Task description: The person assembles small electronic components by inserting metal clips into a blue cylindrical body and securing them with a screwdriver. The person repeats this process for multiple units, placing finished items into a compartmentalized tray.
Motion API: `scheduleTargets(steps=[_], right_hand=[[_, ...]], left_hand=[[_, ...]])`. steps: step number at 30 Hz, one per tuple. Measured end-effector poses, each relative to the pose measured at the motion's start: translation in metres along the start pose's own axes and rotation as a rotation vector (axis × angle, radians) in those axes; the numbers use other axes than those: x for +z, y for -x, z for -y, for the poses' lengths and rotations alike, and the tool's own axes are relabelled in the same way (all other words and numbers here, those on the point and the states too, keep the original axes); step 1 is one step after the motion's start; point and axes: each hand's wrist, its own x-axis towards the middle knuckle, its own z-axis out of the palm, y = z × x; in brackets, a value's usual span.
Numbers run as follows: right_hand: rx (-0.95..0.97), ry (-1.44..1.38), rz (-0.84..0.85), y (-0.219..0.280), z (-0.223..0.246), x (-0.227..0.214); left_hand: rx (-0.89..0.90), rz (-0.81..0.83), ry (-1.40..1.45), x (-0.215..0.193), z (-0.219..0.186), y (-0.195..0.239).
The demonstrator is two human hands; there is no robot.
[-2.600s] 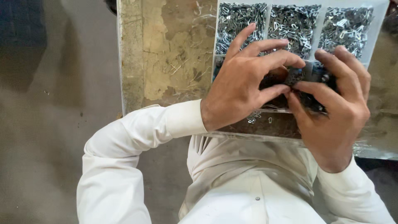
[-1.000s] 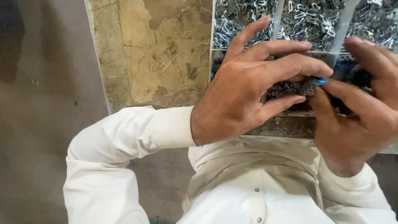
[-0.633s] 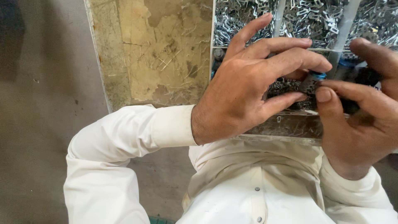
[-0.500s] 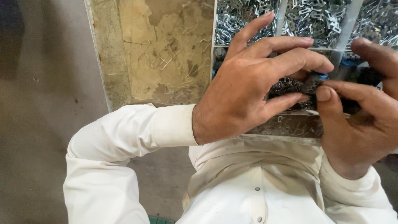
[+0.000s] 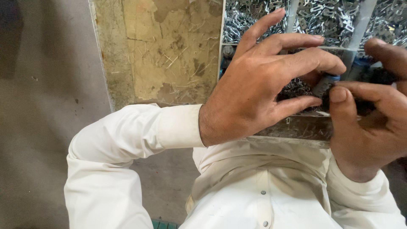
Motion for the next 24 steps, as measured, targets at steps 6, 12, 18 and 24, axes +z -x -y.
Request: scheduleTargets(steps=[6, 12, 18, 24], right_hand=[[0.02, 0.081, 0.022, 0.007, -0.007, -0.003], [-0.008, 0.052, 0.017, 0.007, -0.011, -0.001], [-0.122, 0.317, 0.169, -0.012, 0.008, -0.007], [-0.099, 0.294, 0.15, -0.016, 0.019, -0.006]], left_hand=[[0.004, -0.006, 0.012, 0.0, 0.001, 0.001], [0.006, -0.005, 0.003, 0.001, 0.001, 0.002], [-0.022, -0.04, -0.026, 0.005, 0.003, 0.006], [-0.013, -0.042, -0.04, 0.006, 0.005, 0.005]])
